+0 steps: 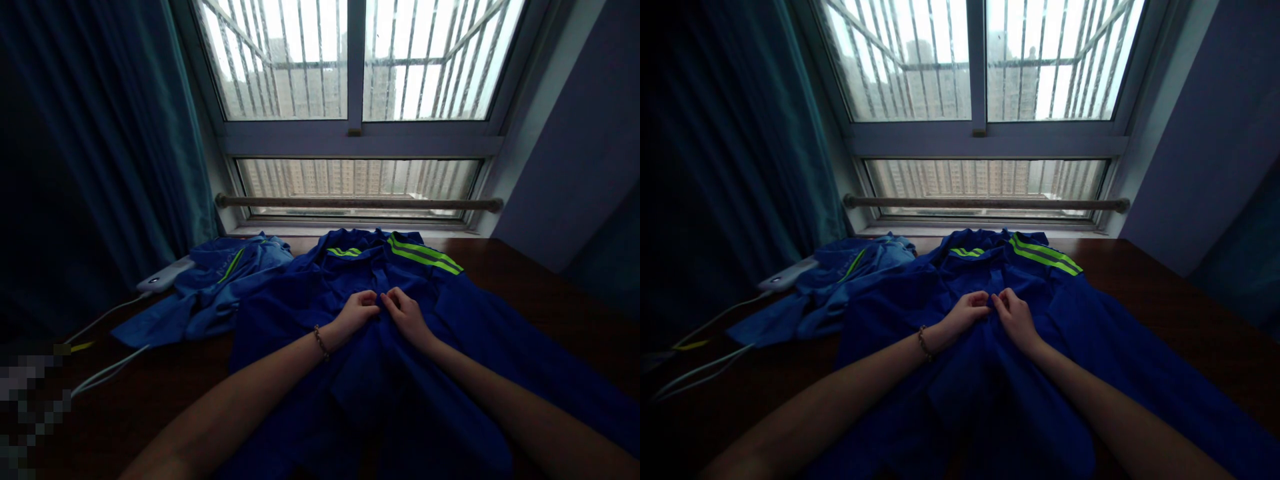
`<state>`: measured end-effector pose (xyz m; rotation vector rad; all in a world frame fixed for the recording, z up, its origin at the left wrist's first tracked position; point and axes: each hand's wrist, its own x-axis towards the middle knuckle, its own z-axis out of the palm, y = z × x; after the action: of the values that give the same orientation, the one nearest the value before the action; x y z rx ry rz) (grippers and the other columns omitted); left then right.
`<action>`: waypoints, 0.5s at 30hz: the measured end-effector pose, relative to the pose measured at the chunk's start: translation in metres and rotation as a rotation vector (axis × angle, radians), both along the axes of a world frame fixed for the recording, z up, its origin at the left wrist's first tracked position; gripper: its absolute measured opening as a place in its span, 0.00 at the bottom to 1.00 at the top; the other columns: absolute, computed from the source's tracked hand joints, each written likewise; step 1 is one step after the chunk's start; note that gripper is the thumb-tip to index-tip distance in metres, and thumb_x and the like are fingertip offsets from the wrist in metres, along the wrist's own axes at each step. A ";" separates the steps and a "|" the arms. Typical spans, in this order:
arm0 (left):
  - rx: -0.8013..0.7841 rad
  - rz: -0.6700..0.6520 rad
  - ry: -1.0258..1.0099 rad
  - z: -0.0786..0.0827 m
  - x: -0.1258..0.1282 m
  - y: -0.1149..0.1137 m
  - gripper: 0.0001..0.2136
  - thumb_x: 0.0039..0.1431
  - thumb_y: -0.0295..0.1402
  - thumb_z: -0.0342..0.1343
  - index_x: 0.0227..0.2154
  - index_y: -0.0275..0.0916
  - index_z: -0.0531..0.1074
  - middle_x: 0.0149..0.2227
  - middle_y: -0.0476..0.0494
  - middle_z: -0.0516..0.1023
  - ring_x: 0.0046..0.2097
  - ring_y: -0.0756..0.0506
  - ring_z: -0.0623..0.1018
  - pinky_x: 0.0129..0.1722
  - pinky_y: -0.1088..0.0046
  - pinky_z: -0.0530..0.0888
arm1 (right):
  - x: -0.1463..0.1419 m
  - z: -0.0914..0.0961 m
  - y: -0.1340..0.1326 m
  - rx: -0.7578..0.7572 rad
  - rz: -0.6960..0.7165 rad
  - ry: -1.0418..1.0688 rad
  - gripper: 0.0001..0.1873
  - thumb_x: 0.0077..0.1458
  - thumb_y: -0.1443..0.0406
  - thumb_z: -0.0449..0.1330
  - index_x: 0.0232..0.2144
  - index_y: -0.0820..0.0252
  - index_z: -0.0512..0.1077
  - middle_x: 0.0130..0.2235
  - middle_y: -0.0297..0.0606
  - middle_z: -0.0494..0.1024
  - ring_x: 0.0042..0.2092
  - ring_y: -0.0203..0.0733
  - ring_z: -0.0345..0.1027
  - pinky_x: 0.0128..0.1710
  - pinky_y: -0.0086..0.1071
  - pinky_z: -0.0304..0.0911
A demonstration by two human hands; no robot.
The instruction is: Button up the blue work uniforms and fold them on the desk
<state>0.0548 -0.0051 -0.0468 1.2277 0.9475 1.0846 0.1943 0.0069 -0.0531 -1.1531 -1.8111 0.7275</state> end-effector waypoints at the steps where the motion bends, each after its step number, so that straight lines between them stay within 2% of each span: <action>1: -0.006 0.006 -0.004 0.000 0.000 0.000 0.06 0.37 0.24 0.53 0.23 0.34 0.65 0.20 0.54 0.65 0.21 0.57 0.64 0.22 0.81 0.59 | 0.000 -0.002 0.003 -0.041 0.011 0.021 0.17 0.52 0.52 0.50 0.22 0.58 0.62 0.20 0.30 0.64 0.23 0.34 0.58 0.24 0.27 0.52; 4: -0.036 0.021 0.021 0.002 0.000 0.001 0.06 0.38 0.26 0.55 0.23 0.33 0.66 0.18 0.55 0.64 0.19 0.57 0.62 0.20 0.81 0.57 | 0.002 -0.005 0.011 -0.192 0.048 0.111 0.19 0.48 0.49 0.51 0.21 0.59 0.62 0.18 0.29 0.62 0.21 0.33 0.56 0.21 0.27 0.50; 6: -0.044 0.028 0.052 0.002 -0.002 0.003 0.07 0.39 0.29 0.57 0.24 0.33 0.67 0.16 0.56 0.64 0.18 0.57 0.62 0.19 0.80 0.57 | 0.004 -0.001 0.014 -0.235 0.042 0.140 0.20 0.48 0.49 0.51 0.20 0.59 0.62 0.18 0.29 0.63 0.21 0.33 0.56 0.21 0.27 0.51; 10: 0.051 0.066 0.144 -0.005 -0.011 0.019 0.09 0.40 0.32 0.58 0.26 0.33 0.67 0.18 0.54 0.66 0.18 0.55 0.65 0.20 0.79 0.59 | 0.007 0.023 0.004 -0.096 -0.020 -0.009 0.19 0.49 0.52 0.51 0.18 0.59 0.61 0.18 0.31 0.63 0.22 0.33 0.56 0.22 0.28 0.50; 13: 0.179 0.139 0.277 -0.012 -0.025 0.041 0.08 0.41 0.32 0.57 0.26 0.34 0.68 0.19 0.53 0.67 0.20 0.54 0.66 0.21 0.78 0.61 | 0.006 0.040 -0.019 -0.036 0.067 -0.194 0.19 0.50 0.51 0.51 0.19 0.59 0.62 0.19 0.32 0.65 0.22 0.34 0.57 0.22 0.28 0.49; 15: 0.266 0.181 0.387 -0.013 -0.034 0.059 0.07 0.43 0.33 0.55 0.25 0.34 0.69 0.19 0.52 0.68 0.21 0.53 0.67 0.22 0.78 0.61 | 0.003 0.042 -0.039 -0.016 0.094 -0.347 0.21 0.47 0.47 0.52 0.22 0.58 0.64 0.21 0.34 0.67 0.23 0.36 0.59 0.22 0.29 0.50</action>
<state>0.0205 0.0535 -0.0602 1.6340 1.2556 1.1634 0.1971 -0.0322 -0.0111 -1.2714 -2.1627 0.6241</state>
